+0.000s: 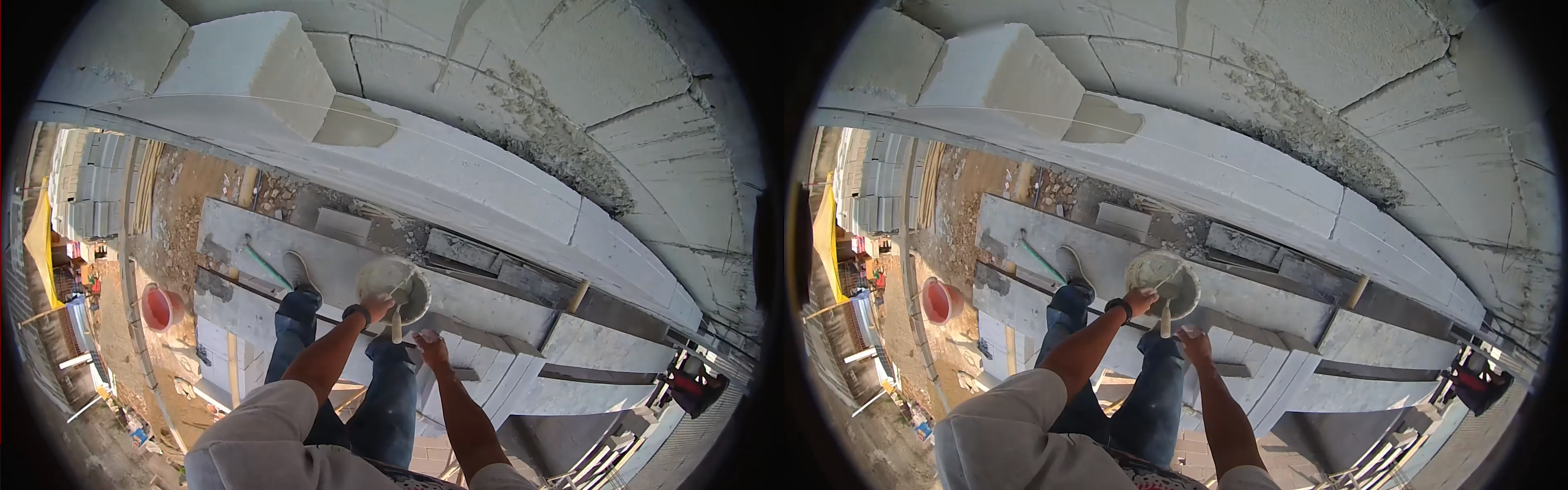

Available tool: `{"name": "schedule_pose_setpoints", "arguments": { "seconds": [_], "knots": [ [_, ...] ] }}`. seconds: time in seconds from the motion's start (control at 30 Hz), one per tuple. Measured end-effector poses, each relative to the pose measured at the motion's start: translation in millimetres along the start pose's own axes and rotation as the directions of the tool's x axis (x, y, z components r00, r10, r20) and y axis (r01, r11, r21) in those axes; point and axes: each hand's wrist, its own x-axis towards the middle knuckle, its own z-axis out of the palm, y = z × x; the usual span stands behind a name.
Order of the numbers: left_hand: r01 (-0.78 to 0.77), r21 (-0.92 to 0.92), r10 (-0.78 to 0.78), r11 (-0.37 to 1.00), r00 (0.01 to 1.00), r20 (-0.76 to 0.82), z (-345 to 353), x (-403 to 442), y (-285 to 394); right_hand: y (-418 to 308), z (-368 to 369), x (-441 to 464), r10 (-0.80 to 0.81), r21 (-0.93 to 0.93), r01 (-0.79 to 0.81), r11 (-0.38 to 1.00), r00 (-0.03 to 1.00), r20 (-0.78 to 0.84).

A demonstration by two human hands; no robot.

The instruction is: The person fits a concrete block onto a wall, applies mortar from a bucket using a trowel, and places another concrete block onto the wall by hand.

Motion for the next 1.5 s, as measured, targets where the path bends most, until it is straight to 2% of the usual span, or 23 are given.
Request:
{"name": "schedule_pose_setpoints", "arguments": {
  "seconds": [0.03, 0.07, 0.13, 0.2, 0.27, 0.33, 0.4, 0.47, 0.6, 0.73, 0.77, 0.9, 0.93, 1.0, 1.03, 1.07, 1.13, 1.2, 1.27, 1.37, 1.4, 1.47, 1.5],
  "knots": [
    [-0.025, -0.054, 0.024, 0.998, 1.0, -0.008, 15.7, 3.1, -6.9, 14.0, -0.6, 4.6, -0.126, -0.089, 0.127, 0.988, 0.992, 0.019],
    [-0.259, 0.296, 0.323, 0.919, 0.927, -0.19, 44.5, 21.4, -39.0, 28.0, -1.2, 7.4, -0.109, -0.143, 0.117, 0.983, 0.992, 0.06],
    [0.024, -0.125, -0.049, 0.992, 0.978, -0.201, 14.7, -4.9, 22.2, 45.4, -6.4, 18.0, -0.056, -0.242, 0.091, 0.966, 0.988, 0.145],
    [0.073, -0.109, -0.095, 0.991, 0.972, -0.215, -7.4, -5.2, 20.9, 72.2, 11.0, 25.8, -0.089, -0.292, 0.15, 0.945, 0.973, 0.211],
    [0.006, -0.004, -0.008, 1.0, 0.925, -0.38, -28.5, 4.9, -6.5, 73.8, 35.2, 39.1, 0.004, -0.29, 0.098, 0.952, 0.943, 0.332],
    [0.044, -0.007, -0.043, 0.999, 0.894, -0.446, -46.2, 21.2, -38.7, 68.2, 69.1, 48.2, 0.101, -0.262, 0.015, 0.965, 0.901, 0.422],
    [0.06, -0.026, -0.065, 0.998, 0.902, -0.427, -59.3, 42.0, -60.2, 59.7, 110.5, 60.8, 0.496, -0.306, -0.394, 0.867, 0.746, 0.445],
    [0.017, -0.01, -0.02, 1.0, 0.901, -0.432, -65.0, 62.8, -77.9, 7.9, 109.7, 85.0, 0.654, -0.382, -0.532, 0.756, 0.628, 0.421],
    [0.022, -0.119, -0.07, 0.993, 0.906, -0.417, -55.0, 99.5, -108.1, 5.0, 149.1, 115.0, 0.683, -0.523, -0.462, 0.716, 0.618, 0.389],
    [0.101, -0.154, -0.133, 0.983, 0.968, -0.213, -65.4, 98.1, -108.4, -3.7, 140.8, 130.4, 0.636, -0.642, -0.363, 0.676, 0.726, 0.26],
    [0.102, -0.138, -0.126, 0.985, 0.975, -0.183, -68.5, 96.0, -107.3, -5.5, 126.7, 138.1, 0.694, -0.622, -0.415, 0.664, 0.651, 0.307],
    [0.12, -0.233, -0.143, 0.965, 0.986, -0.086, -47.9, 98.7, -117.6, 6.7, 74.7, 146.5, 0.634, -0.789, -0.151, 0.596, 0.691, 0.347],
    [0.1, -0.256, -0.12, 0.962, 0.991, -0.066, -46.1, 88.8, -108.9, -32.5, 34.5, 158.4, 0.669, -0.793, -0.164, 0.587, 0.651, 0.36],
    [0.064, -0.295, -0.078, 0.953, 0.996, -0.037, -41.6, 71.8, -94.5, -25.5, 10.2, 159.1, 0.591, -0.811, -0.031, 0.585, 0.7, 0.4],
    [-0.105, -0.129, 0.077, 0.986, 0.975, -0.208, -27.1, 62.9, -91.3, -20.9, 8.2, 156.0, 0.567, -0.815, -0.061, 0.576, 0.748, 0.345],
    [-0.152, -0.018, 0.142, 0.988, 0.957, -0.252, 19.3, 80.3, -130.2, -14.5, 11.8, 150.2, 0.611, -0.809, -0.138, 0.572, 0.729, 0.308],
    [-0.166, -0.039, 0.152, 0.985, 0.959, -0.241, 29.9, 68.0, -106.2, 7.4, 32.9, 137.2, 0.692, -0.783, -0.287, 0.552, 0.681, 0.239],
    [-0.015, -0.109, -0.013, 0.994, 0.968, -0.25, 20.6, 49.8, -56.9, 33.0, 62.8, 118.5, 0.748, -0.681, -0.438, 0.586, 0.615, 0.249],
    [0.002, -0.091, -0.026, 0.996, 0.964, -0.265, 34.2, 53.5, -52.1, 33.5, 73.5, 109.1, 0.73, -0.66, -0.388, 0.643, 0.57, 0.376],
    [0.084, -0.132, -0.109, 0.988, 0.975, -0.195, 28.4, 60.5, -22.8, 10.6, 75.8, 77.8, 0.421, -0.483, -0.15, 0.863, 0.741, 0.523],
    [0.089, -0.122, -0.11, 0.988, 0.978, -0.176, 29.8, 58.8, -15.4, 6.3, 75.5, 79.0, 0.516, -0.3, -0.421, 0.856, 0.656, 0.551],
    [0.101, -0.094, -0.114, 0.99, 0.983, -0.141, 28.8, 54.3, -4.1, 2.9, 78.0, 85.4, 0.589, 0.08, -0.837, 0.541, 0.445, 0.674],
    [0.096, -0.071, -0.105, 0.993, 0.985, -0.135, 24.9, 53.5, 1.6, 16.6, 90.6, 82.9, 0.516, 0.282, -0.843, 0.458, 0.51, 0.688]
  ]
}}
